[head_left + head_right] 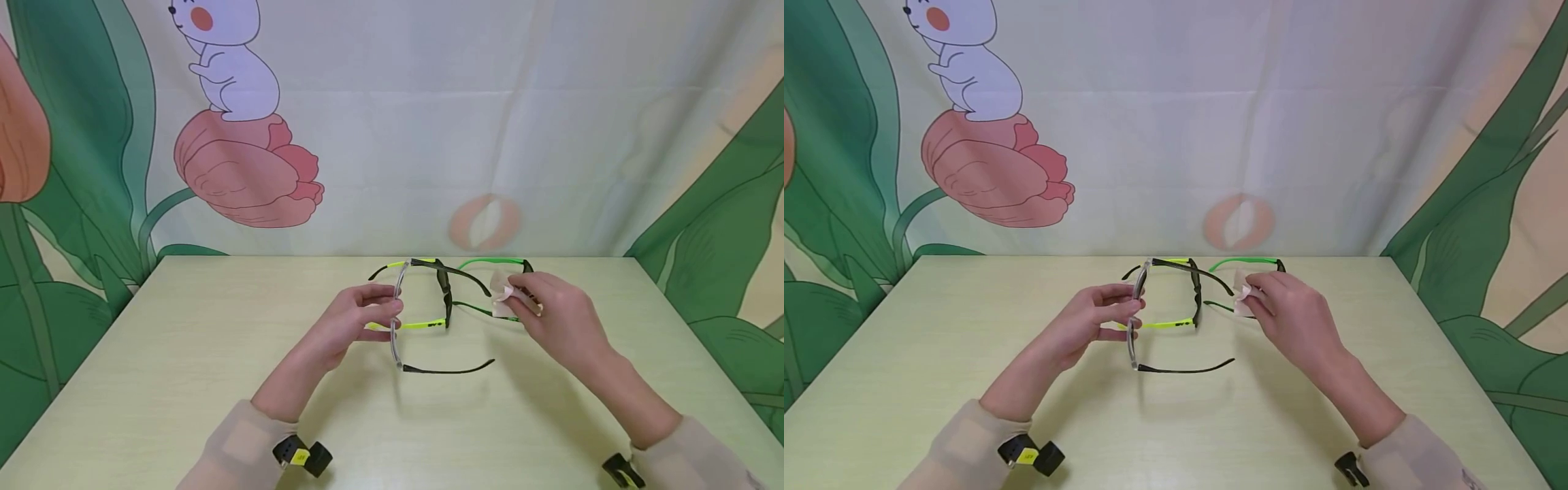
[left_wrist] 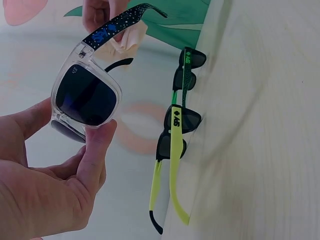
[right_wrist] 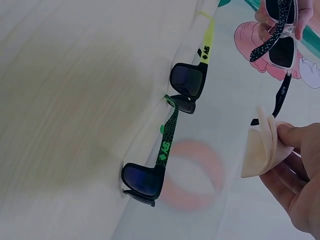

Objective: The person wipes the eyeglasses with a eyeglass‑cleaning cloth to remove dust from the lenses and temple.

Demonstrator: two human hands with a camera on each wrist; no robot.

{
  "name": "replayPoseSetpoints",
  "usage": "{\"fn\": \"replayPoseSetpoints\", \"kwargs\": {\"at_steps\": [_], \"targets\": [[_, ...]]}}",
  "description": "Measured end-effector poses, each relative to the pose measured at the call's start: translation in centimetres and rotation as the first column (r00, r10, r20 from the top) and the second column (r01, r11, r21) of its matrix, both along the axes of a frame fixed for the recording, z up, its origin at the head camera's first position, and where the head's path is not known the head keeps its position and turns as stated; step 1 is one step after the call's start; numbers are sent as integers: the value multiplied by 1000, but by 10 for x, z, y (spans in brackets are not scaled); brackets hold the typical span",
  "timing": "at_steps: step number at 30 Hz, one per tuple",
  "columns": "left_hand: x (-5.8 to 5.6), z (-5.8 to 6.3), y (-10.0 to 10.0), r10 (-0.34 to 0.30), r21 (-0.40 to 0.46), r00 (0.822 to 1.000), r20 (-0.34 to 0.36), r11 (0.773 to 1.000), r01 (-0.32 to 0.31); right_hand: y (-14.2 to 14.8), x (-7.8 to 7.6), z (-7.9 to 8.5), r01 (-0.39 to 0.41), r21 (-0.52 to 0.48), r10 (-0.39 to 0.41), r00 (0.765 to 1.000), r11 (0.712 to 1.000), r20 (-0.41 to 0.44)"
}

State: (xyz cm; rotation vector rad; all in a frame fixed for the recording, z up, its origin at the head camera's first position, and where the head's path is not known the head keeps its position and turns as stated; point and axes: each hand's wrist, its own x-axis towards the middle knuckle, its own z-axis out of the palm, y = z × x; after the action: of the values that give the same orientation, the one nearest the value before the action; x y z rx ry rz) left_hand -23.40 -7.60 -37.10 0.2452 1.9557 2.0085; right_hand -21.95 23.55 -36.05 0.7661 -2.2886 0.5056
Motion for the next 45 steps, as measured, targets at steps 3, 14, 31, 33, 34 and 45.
{"fn": "replayPoseSetpoints", "kwargs": {"at_steps": [3,14,31,33,34,45], "targets": [[2,0,3,-11,-11,1000,-3,1000,11,-2,-1,-1,-15,-13,15,1000,1000,7],[8,1,12,-90,-13,995,-42,996,90,-13,-1,-4,-28,-39,30,997,999,67],[12,-2,16,-122,9,992,-37,992,123,-21,0,-8,-108,-29,108,994,994,-5],[12,-2,16,-121,8,992,-36,993,122,-21,0,-8,-104,-23,104,995,994,-9],[12,-2,16,-121,8,992,-33,993,122,-21,0,-8,-99,-19,99,995,995,-6],[13,-2,16,-121,-3,992,-31,993,121,-20,0,-8,-123,28,123,992,992,-5]]}}
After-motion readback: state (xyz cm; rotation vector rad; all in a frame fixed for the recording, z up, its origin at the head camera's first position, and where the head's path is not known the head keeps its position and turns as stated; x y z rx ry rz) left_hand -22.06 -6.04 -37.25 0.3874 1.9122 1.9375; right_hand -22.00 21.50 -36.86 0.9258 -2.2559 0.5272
